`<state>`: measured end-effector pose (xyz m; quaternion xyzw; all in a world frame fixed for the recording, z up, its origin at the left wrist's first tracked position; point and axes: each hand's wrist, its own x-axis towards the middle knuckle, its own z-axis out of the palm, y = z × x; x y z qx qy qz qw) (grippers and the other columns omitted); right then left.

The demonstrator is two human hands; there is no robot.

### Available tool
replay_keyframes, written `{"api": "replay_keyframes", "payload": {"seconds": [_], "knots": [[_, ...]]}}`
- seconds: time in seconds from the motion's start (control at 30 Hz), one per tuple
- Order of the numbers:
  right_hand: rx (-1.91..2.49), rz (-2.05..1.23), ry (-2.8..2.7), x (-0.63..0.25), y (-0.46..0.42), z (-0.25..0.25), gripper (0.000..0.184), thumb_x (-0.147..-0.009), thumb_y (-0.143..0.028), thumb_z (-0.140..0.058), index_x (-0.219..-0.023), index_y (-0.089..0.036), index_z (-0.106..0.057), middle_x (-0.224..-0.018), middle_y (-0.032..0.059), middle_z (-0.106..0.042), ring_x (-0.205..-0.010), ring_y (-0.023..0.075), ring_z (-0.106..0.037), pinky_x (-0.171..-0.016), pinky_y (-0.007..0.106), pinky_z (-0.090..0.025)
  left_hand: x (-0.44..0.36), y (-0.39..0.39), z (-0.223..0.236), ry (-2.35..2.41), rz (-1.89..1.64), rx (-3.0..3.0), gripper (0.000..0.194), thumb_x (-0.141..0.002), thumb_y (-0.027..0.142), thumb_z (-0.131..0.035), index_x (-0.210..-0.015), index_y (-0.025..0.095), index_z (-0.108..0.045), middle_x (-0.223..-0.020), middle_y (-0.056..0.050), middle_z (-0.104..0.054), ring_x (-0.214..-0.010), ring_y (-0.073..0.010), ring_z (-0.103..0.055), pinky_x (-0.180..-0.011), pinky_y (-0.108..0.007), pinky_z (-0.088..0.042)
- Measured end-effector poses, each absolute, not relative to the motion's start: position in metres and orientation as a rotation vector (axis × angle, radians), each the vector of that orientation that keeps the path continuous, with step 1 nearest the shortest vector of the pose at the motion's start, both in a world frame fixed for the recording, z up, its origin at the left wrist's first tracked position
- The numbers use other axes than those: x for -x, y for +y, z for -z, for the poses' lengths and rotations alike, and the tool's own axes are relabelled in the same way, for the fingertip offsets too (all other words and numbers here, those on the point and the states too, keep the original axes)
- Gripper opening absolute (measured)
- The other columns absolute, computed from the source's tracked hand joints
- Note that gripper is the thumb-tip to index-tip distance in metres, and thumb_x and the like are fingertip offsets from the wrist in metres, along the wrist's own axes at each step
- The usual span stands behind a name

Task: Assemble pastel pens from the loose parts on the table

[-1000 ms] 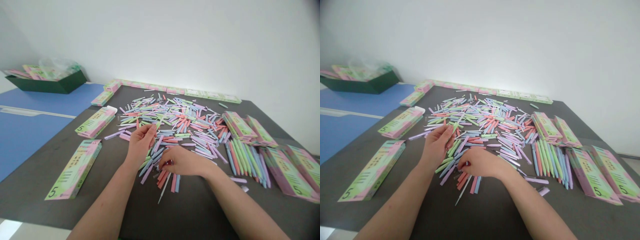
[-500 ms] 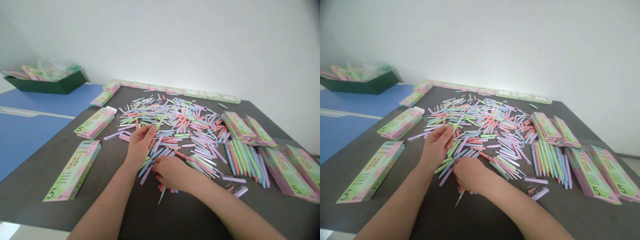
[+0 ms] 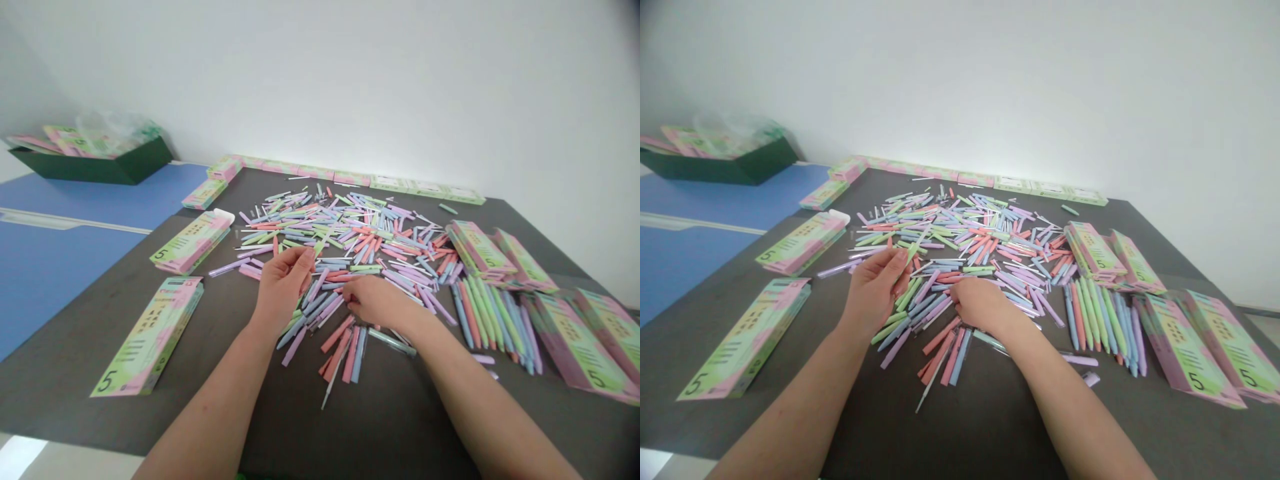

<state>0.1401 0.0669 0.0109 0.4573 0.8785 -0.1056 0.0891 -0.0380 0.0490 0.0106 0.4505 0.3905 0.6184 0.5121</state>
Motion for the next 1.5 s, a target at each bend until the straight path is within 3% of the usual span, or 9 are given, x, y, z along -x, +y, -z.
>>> {"api": "replay_keyframes", "payload": {"seconds": [0.3,0.67,0.83,1.17,1.5], "knots": [[-0.938,0.783,2.864,-0.119,0.05,-0.008,0.022,-0.079,-0.011,-0.055,-0.087,-0.019,-0.075,-0.088,0.0044,-0.072,-0.083,0.0174,-0.063,-0.074,0.025,-0.042,0.038,0.048,-0.011,0.94,-1.484,-1.09,0.022,-0.082,0.034,-0.065,-0.074,0.014,-0.064,-0.06,0.004,-0.049,-0.038,-0.0014,-0.034,-0.038,-0.02,-0.015],[-1.321,0.453,2.84,-0.145,0.08,-0.004,0.022,-0.079,-0.012,-0.053,-0.084,-0.017,-0.074,-0.086,0.0071,-0.073,-0.081,0.0199,-0.064,-0.069,0.026,-0.042,0.038,0.049,-0.01,0.924,-1.488,-1.058,0.022,-0.081,0.035,-0.066,-0.074,0.014,-0.065,-0.06,0.004,-0.049,-0.038,-0.001,-0.033,-0.038,-0.019,-0.016],[-1.629,0.319,2.88,-0.161,0.105,-0.012,0.031,-0.08,-0.007,-0.047,-0.096,-0.014,-0.073,-0.098,0.0087,-0.074,-0.091,0.0212,-0.067,-0.081,0.028,-0.046,0.039,0.048,-0.01,0.929,-1.5,-1.028,0.024,-0.08,0.037,-0.067,-0.073,0.014,-0.064,-0.063,0.003,-0.053,-0.039,-0.001,-0.034,-0.037,-0.019,-0.017],[-1.331,0.362,3.042,-0.148,0.129,0.019,0.039,-0.078,-0.002,-0.05,-0.112,-0.009,-0.067,-0.116,0.0143,-0.067,-0.111,0.0232,-0.059,-0.099,0.036,-0.043,0.039,0.048,-0.013,0.938,-1.511,-1.016,0.025,-0.079,0.038,-0.068,-0.071,0.015,-0.064,-0.062,0.003,-0.054,-0.038,-0.001,-0.034,-0.037,-0.019,-0.018],[-1.315,0.332,3.074,-0.176,0.111,0.029,0.033,-0.083,-0.005,-0.047,-0.107,-0.01,-0.07,-0.113,0.015,-0.067,-0.106,0.0222,-0.061,-0.096,0.036,-0.046,0.039,0.046,-0.018,0.943,-1.537,-0.957,0.024,-0.078,0.036,-0.068,-0.07,0.014,-0.063,-0.06,0.003,-0.052,-0.038,-0.0005,-0.034,-0.036,-0.018,-0.016]]}}
